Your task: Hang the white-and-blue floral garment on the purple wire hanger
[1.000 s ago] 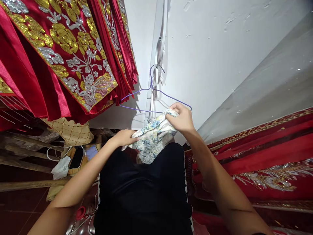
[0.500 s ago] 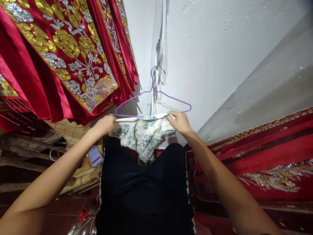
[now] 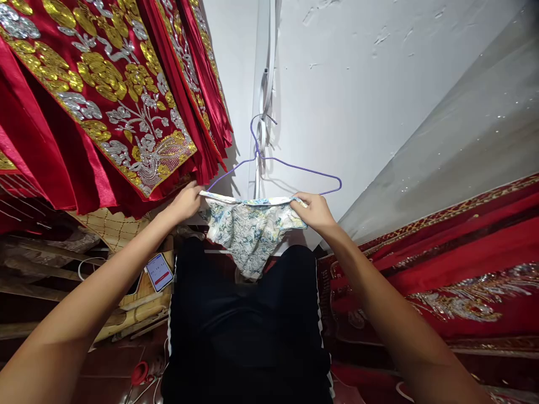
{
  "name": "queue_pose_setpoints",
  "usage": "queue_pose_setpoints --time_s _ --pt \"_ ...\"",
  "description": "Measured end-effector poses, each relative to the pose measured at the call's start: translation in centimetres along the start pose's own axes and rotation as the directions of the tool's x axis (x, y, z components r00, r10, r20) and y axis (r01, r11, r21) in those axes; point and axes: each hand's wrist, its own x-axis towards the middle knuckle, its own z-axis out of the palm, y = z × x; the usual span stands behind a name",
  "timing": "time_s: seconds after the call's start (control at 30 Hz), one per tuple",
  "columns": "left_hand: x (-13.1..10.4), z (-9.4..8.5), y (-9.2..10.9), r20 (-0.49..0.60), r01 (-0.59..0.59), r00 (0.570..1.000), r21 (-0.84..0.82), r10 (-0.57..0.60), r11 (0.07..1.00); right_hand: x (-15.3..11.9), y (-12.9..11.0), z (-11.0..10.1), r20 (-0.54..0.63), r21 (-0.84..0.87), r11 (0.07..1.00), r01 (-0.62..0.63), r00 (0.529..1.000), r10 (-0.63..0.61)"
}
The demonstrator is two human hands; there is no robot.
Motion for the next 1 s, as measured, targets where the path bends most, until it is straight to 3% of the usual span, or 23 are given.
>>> queue_pose_setpoints --time_s 0.07,0.13,0.23,0.3,0.4,0.5,0.63,0.73,0.83,0.93,1.0 --pt "0.3 -0.1 0.7 -0.151 -0.066 0.987 -0.086 0.053 0.994 0.0 0.1 0.1 0.005 0.027 1.0 0.013 1.0 -0.013" --pt "0.8 -0.6 2.0 -0.219 -0.152 0.97 -0.233 0.101 0.961 -0.2 0.1 0.2 0.026 0.071 0.997 0.023 0.999 -0.025" --pt "1.7 -1.7 4.1 -0.159 -0.213 0.975 -0.473 0.155 0.855 -0.8 -0.4 0.3 0.072 0.125 0.992 0.026 0.997 -0.035" --pt "2.2 -2.3 5.1 -0.108 -0.229 0.973 -0.519 0.202 0.824 -1.5 -0.5 -0.2 0.072 0.085 0.995 0.051 0.996 -0.057" --pt "2.3 -2.9 5.5 -0.082 -0.252 0.967 -0.473 0.242 0.844 -2.2 0.1 -1.8 -0.127 -0.038 0.997 0.061 0.99 -0.066" --pt "2.2 -3.3 5.2 -0.064 -0.27 0.961 -0.428 0.269 0.863 -2.0 0.9 -3.6 -0.391 -0.073 0.997 0.04 0.918 -0.065" --pt "2.2 -3.8 4.9 -0.017 -0.261 0.962 -0.363 0.273 0.895 -1.5 0.8 -5.1 -0.434 0.014 0.998 0.066 0.899 -0.053" --pt "2.4 -4.3 4.7 -0.014 -0.249 0.966 -0.324 0.259 0.912 -1.3 0.3 -6.2 -0.359 0.034 0.999 0.043 0.933 -0.028" --pt "2.7 -4.7 4.3 -0.054 -0.278 0.96 -0.304 0.275 0.911 -0.7 0.4 -8.2 -0.117 0.099 0.994 -0.044 0.992 0.056" --pt "3.2 -4.5 3.8 -0.2 -0.266 0.956 -0.282 0.214 0.922 0.7 0.6 -9.5 0.212 0.358 0.908 -0.217 0.966 0.147" --pt "3.6 -4.2 3.5 -0.282 -0.139 0.959 -0.337 0.041 0.931 1.8 0.1 -8.9 0.302 0.528 0.799 -0.286 0.943 0.138"
